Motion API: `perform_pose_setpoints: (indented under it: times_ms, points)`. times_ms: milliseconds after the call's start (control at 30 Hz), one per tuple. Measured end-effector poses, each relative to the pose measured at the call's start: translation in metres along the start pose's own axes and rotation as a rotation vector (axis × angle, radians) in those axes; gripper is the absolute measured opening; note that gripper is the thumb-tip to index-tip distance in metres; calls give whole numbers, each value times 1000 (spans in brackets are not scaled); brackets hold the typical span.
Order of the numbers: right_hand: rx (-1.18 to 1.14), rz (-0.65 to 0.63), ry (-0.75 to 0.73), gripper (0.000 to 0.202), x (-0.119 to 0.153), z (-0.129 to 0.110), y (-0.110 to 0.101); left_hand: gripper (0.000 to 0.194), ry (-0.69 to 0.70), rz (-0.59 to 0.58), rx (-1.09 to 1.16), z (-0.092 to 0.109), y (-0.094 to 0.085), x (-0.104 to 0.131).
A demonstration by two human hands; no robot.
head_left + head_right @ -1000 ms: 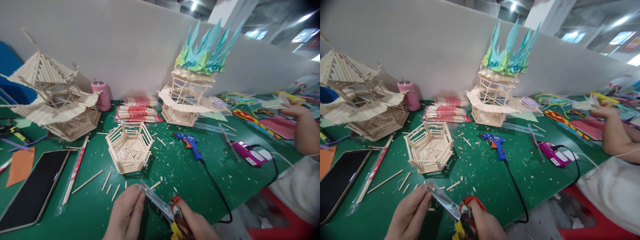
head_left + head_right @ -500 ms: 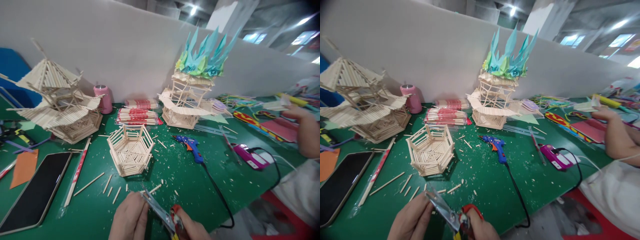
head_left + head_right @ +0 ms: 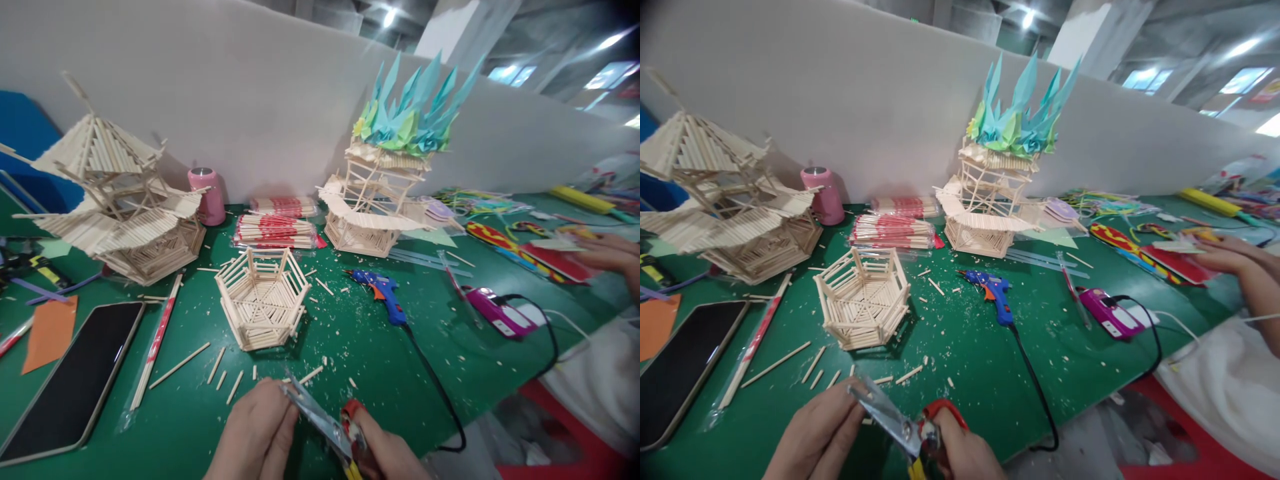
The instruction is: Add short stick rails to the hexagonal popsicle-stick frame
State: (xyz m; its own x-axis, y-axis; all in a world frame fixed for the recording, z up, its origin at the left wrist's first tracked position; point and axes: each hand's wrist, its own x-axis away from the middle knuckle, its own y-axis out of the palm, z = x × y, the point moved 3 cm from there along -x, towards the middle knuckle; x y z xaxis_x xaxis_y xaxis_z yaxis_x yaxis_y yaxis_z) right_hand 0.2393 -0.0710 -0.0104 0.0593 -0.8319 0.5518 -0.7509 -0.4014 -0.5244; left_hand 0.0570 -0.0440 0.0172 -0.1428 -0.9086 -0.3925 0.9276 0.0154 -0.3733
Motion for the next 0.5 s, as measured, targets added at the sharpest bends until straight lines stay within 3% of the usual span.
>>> perform_pose_setpoints:
  times_ms: [200, 400, 500]
  points:
    - [-116, 39, -53, 11, 1, -5, 5, 25, -118, -162, 179, 14, 3, -10]
    - [-157, 114, -99, 21, -1, -3, -1, 22, -533, -234, 465, 0, -3, -9]
    - [-144, 135, -116, 26, -1, -4, -3, 25, -655, -261, 678, -7, 0, -7]
